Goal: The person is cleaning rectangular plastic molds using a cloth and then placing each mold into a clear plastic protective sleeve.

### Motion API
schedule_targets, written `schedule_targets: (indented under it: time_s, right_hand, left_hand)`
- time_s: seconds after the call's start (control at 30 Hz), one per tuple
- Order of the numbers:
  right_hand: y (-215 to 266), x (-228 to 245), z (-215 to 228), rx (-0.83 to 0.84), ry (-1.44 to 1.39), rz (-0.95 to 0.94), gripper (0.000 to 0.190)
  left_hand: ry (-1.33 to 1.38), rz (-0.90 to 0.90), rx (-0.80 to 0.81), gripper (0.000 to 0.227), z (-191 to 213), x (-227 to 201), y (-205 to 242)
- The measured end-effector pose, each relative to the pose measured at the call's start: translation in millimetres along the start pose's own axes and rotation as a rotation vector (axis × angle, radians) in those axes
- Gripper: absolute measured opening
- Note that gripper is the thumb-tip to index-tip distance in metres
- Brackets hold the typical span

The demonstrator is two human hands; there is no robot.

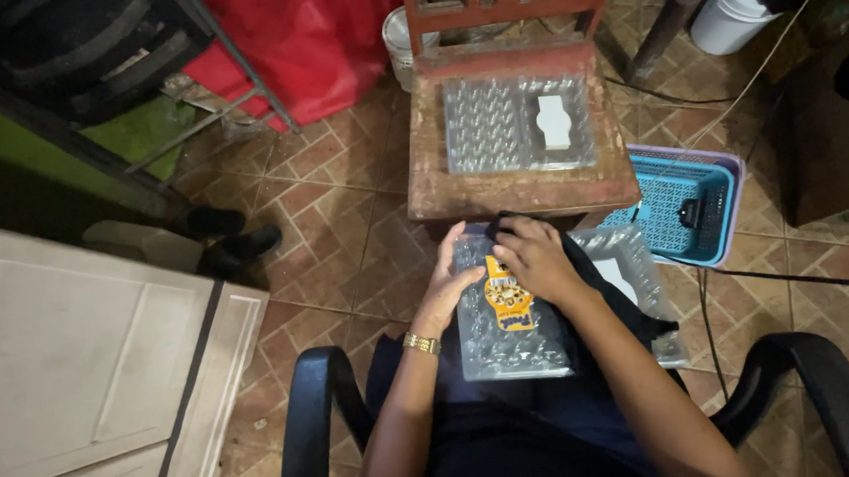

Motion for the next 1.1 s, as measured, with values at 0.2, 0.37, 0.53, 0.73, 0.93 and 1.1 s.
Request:
schedule_targets:
  time_s: [0.2,0.37,0.53,0.73,0.93,1.1]
  right_hand:
    - [-20.6,17.3,-8.8,0.092,-0.035,0.07,0.04]
    - [-12.7,-7.4,6.8,-0.108,-0.261,0.108,0.03]
    - [-6.0,-30.5,15.0,-0.127,-0.47,0.033,0.028]
    - [-17.6,-4.9,8.7,0.077,-0.214,0.006,0.04]
    - [-25.9,5.8,-8.3,0.146,-0.086,0.024,0.035]
    - [-24.2,10.2,-4.9,0.157,-0.003,-0.019,0.035]
  left_hand:
    - [-0.012,-0.024,0.014,0.087,5.2,0.5,-5.8]
    - [0.006,0.002,0.01,0.088,-1.6,-4.7,2.5]
    - [0.008,-0.003,0.013,0.088,-3.6,-2.1,1.0]
    - [0.008,0.001,-0.007,0.089,1.2,0.2,0.0]
    - [-0.017,-0.038,0.024,0.089,3.1,1.0,-4.5]
    - [-0.013,-0.031,0.022,0.088,2.1,0.5,-2.7]
Point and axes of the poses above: each hand's wrist, its own y-axis away from the middle knuckle, its own z-axis out of the back of the hand, x = y × z, the point moved 8 cm from there along -y, towards the middle knuckle, and after that the axes turned 15 degrees about y, right-handed, at the moved point
